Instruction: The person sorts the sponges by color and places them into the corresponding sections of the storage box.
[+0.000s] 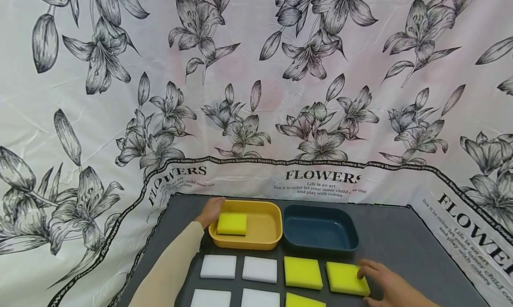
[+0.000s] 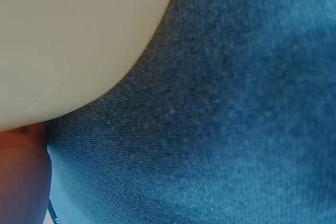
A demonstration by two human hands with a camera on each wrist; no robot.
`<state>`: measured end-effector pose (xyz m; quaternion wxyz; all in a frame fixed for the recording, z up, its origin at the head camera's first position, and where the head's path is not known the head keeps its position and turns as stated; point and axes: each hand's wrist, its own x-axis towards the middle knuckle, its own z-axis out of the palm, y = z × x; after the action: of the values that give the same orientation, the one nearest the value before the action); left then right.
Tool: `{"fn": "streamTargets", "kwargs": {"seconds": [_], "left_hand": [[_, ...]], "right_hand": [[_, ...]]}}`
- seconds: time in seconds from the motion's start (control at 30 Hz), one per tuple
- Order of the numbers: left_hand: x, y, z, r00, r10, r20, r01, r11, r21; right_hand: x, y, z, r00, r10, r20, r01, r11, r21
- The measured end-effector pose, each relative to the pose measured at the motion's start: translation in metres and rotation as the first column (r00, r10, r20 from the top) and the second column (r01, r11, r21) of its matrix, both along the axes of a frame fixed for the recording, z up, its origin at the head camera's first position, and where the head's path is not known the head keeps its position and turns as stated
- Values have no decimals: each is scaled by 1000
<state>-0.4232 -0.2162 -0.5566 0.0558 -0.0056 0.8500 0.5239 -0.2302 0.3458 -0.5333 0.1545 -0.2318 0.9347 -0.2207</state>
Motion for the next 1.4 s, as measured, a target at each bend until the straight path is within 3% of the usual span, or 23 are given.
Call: {"fn": "streamTargets", "kwargs": {"seconds": [0.53,0.73,1.07,1.23,1.4], "left_hand": [[-1,2,-4,1000,2,13,-2,1000,28],[-4,1,-8,1000,-4,-27,4,1000,12],[-8,-5,-10,999,-21,-35,21,1000,-8],[-26,-12,-30,997,-54,-53,54,999,-6],[-58,-23,-69,998,-52,-40,54,997,54]], "right_hand": [[-6,-1,-17,996,3,-94,-2,1000,4],[-4,3,-20,992,18,-123,-23,999,-38],[7,20,0,990,0,-142,-12,997,-81],[15,31,17,979,-4,-203,-14,996,-88],[16,29,38,950,-17,-313,2,999,-49]]}}
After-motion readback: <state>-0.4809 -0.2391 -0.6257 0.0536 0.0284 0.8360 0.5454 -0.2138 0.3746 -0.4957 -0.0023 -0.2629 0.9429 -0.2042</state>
